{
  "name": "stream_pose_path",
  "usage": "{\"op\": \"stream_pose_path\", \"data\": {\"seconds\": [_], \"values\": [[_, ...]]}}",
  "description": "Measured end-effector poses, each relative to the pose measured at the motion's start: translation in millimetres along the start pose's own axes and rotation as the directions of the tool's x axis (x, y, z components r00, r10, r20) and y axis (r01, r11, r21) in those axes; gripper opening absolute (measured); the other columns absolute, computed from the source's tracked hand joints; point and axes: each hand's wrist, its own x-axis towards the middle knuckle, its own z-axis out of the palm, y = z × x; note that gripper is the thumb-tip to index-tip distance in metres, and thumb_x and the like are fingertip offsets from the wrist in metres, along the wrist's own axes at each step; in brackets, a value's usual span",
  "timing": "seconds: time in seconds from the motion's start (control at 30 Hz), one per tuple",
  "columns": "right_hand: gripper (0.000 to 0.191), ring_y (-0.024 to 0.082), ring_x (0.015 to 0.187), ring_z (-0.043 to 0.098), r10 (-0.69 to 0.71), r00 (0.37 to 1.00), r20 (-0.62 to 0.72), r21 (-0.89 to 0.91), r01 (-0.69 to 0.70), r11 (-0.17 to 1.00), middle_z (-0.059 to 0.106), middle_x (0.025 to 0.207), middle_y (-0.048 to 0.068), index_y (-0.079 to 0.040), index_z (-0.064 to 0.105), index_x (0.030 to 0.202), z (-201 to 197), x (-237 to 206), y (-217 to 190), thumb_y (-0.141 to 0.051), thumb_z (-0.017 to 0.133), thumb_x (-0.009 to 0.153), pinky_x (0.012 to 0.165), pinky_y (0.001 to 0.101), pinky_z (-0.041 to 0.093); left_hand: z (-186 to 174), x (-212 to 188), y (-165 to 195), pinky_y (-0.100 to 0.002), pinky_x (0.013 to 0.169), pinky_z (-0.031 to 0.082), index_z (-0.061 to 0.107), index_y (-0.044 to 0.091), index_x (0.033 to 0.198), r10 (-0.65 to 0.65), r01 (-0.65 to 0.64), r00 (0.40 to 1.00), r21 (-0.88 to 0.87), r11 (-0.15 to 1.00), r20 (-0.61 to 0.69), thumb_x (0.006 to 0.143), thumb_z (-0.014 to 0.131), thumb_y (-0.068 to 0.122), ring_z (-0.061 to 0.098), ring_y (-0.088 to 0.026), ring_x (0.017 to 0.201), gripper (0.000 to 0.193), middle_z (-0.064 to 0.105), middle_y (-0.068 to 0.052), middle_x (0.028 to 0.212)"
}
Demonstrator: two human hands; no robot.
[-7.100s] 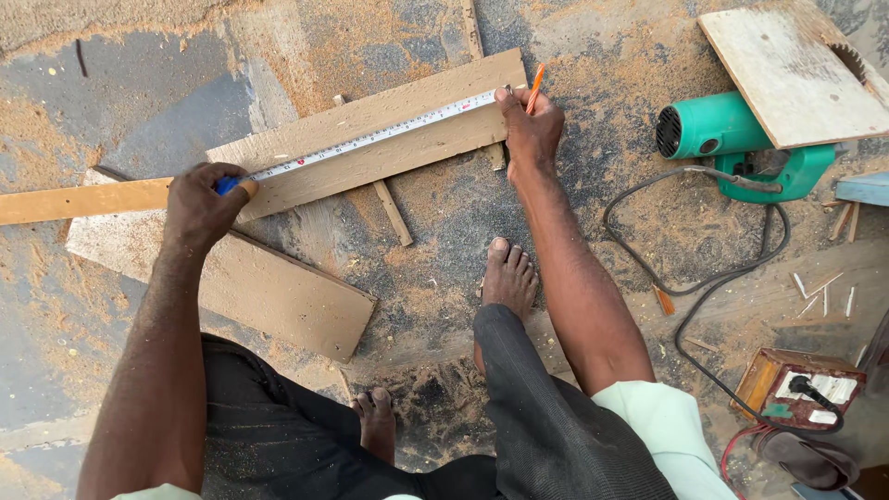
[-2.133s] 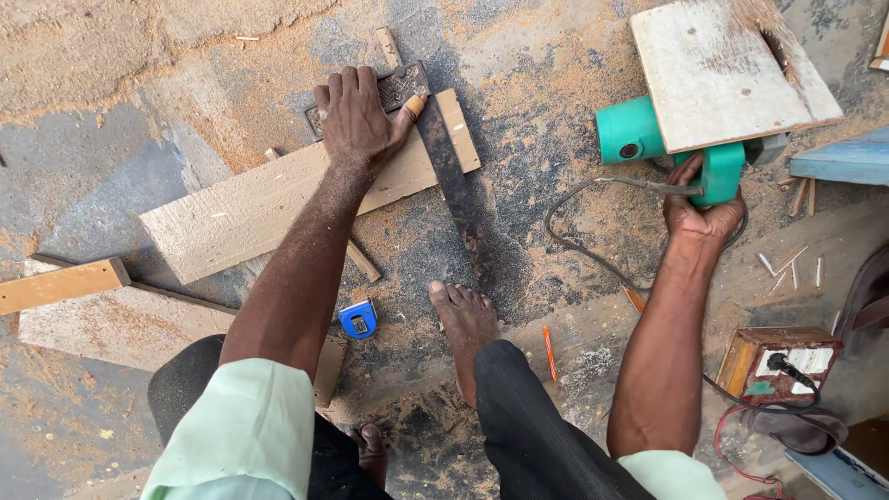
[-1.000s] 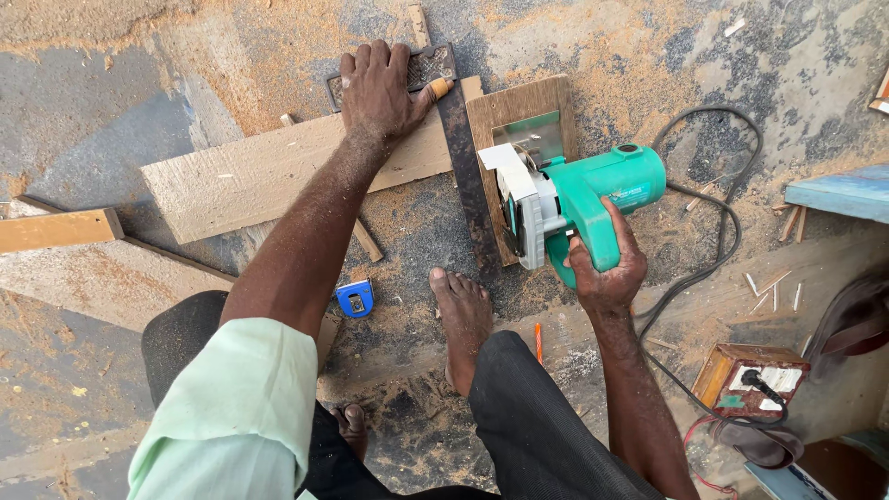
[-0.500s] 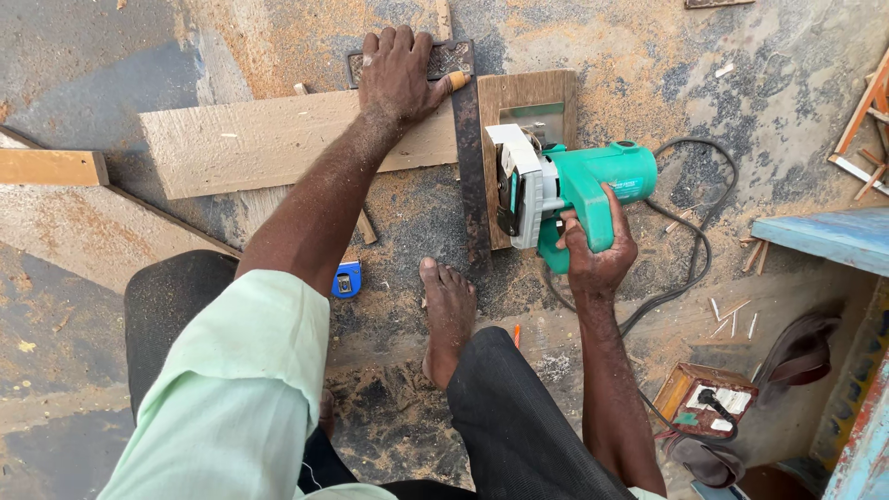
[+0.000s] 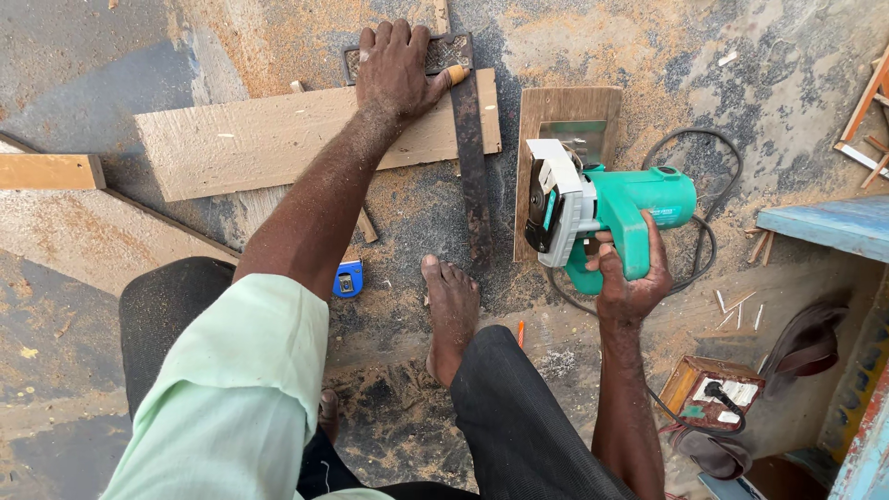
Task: The person sits on the floor of a workshop and works on flat wood pieces. They measure a board with a tape measure, mark it with a pencil, cut it with a jigsaw, check pieces against a try square, and sand or smooth the cut pieces by hand, arranging the cut pieces on the floor.
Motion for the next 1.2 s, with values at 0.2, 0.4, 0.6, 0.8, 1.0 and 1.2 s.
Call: {"op": "stream_pose_path", "data": {"seconds": [0.2, 0.4, 0.6, 0.8, 1.0, 1.2], "values": [[0.061, 0.014, 0.076, 0.07, -0.036, 0.993, 0.11, -0.136, 0.051, 0.989, 0.074, 0.106, 0.014, 0.007, 0.047, 0.153, 20, 0, 11, -0.007, 0.067, 0.098, 0.069, 0.0292, 0.059, 4, 1, -1, -0.056, 0.108, 0.031, 0.059, 0.005, 0.127, -0.028, 0.029, 0.998, -0.021, 0.999, 0.065, 0.099, 0.062, 0.077, 0.05, -0.034, 0.119, 0.077, 0.056, -0.019, 0.115], [0.061, 0.015, 0.076, 0.071, -0.074, 0.988, 0.133, -0.21, 0.101, 0.973, 0.072, 0.094, 0.011, 0.007, 0.049, 0.154, 33, 12, 7, -0.006, 0.065, 0.097, 0.072, 0.0314, 0.061, 4, 1, 0, -0.057, 0.106, 0.031, 0.06, 0.006, 0.127, -0.039, 0.038, 0.998, 0.007, 0.999, 0.051, 0.095, 0.063, 0.077, 0.05, -0.034, 0.118, 0.078, 0.056, -0.018, 0.114], [0.06, 0.016, 0.074, 0.071, -0.068, 0.99, 0.124, -0.227, 0.095, 0.969, 0.071, 0.108, 0.016, 0.007, 0.049, 0.149, 43, 26, -4, -0.006, 0.065, 0.093, 0.066, 0.031, 0.061, 1, 3, 3, -0.056, 0.108, 0.031, 0.06, 0.007, 0.126, -0.061, 0.062, 0.993, -0.002, 0.998, 0.1, 0.093, 0.06, 0.08, 0.049, -0.034, 0.119, 0.08, 0.055, -0.018, 0.114], [0.059, 0.015, 0.074, 0.07, -0.026, 0.994, 0.103, -0.193, 0.045, 0.98, 0.072, 0.102, 0.014, 0.005, 0.051, 0.15, 56, 49, -13, -0.005, 0.067, 0.094, 0.066, 0.031, 0.059, -12, 8, 7, -0.056, 0.107, 0.033, 0.06, 0.003, 0.125, -0.064, 0.065, 0.982, 0.002, 0.998, 0.179, 0.093, 0.058, 0.08, 0.052, -0.033, 0.117, 0.083, 0.057, -0.019, 0.113], [0.059, 0.014, 0.071, 0.069, -0.02, 0.996, 0.089, -0.169, 0.035, 0.985, 0.071, 0.103, 0.013, 0.005, 0.052, 0.148, 76, 83, -25, -0.002, 0.066, 0.092, 0.062, 0.0295, 0.059, -20, 8, 9, -0.054, 0.105, 0.033, 0.061, 0.002, 0.124, -0.066, 0.079, 0.982, -0.066, 0.995, 0.176, 0.091, 0.059, 0.079, 0.052, -0.034, 0.116, 0.084, 0.058, -0.018, 0.112], [0.059, 0.014, 0.074, 0.068, -0.049, 0.995, 0.089, -0.095, 0.057, 0.994, 0.069, 0.11, 0.012, 0.005, 0.052, 0.148, 102, 123, -31, 0.001, 0.065, 0.091, 0.059, 0.0286, 0.059, -21, 9, 9, -0.054, 0.107, 0.032, 0.061, 0.003, 0.124, -0.066, 0.077, 0.98, -0.049, 0.996, 0.189, 0.093, 0.057, 0.076, 0.051, -0.033, 0.118, 0.079, 0.058, -0.017, 0.114]]}}
